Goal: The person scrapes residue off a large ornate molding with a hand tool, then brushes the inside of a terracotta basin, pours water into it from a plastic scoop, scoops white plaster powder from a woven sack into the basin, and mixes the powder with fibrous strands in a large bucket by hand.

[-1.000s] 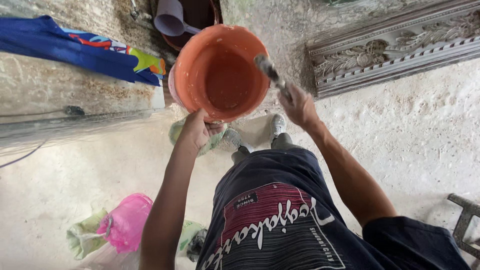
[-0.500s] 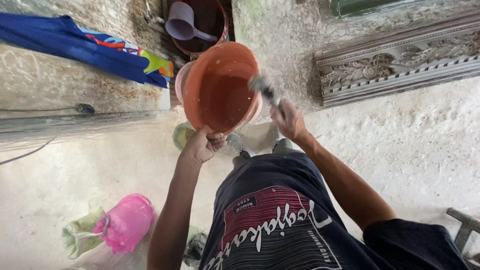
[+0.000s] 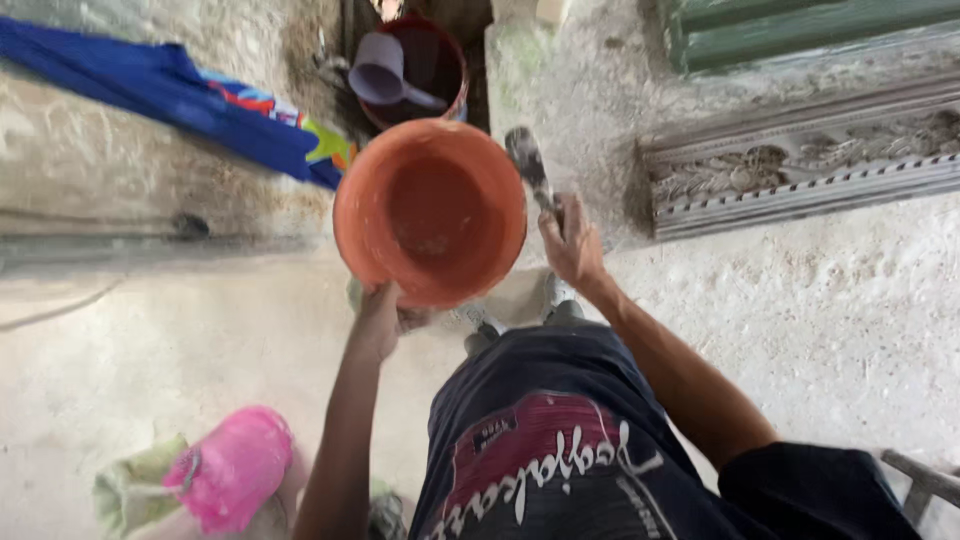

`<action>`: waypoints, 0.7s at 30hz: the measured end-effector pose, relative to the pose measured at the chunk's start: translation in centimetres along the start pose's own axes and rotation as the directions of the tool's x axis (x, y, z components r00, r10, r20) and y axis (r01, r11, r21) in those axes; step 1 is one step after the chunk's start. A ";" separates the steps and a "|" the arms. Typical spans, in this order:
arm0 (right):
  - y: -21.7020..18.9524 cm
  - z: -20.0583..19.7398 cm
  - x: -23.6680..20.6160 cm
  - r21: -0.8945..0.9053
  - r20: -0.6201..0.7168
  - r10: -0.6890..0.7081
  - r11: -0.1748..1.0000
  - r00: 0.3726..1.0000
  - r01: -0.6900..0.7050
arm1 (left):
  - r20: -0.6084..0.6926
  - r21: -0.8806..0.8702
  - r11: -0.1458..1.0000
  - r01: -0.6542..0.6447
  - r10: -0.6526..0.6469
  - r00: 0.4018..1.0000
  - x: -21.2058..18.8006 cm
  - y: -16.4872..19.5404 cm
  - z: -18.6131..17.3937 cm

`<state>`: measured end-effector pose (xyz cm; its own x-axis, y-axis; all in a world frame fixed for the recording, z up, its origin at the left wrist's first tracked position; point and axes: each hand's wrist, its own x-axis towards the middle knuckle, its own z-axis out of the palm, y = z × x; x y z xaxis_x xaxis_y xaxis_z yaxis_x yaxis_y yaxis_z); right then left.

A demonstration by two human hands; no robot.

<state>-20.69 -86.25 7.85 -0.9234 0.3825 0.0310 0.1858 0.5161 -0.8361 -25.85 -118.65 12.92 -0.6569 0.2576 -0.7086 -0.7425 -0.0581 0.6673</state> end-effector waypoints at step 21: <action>11.4 0.3 -5.4 -0.225 0.337 -0.105 0.956 0.936 0.188 | 0.546 0.833 -0.214 -0.510 0.465 0.697 10.8 4.1 18.6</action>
<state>-13.64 -82.66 -2.04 -0.9966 0.0455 -0.0682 0.0796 0.7375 -0.6706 -33.57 -98.17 12.25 -0.7319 0.6789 -0.0589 0.6023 0.6850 0.4099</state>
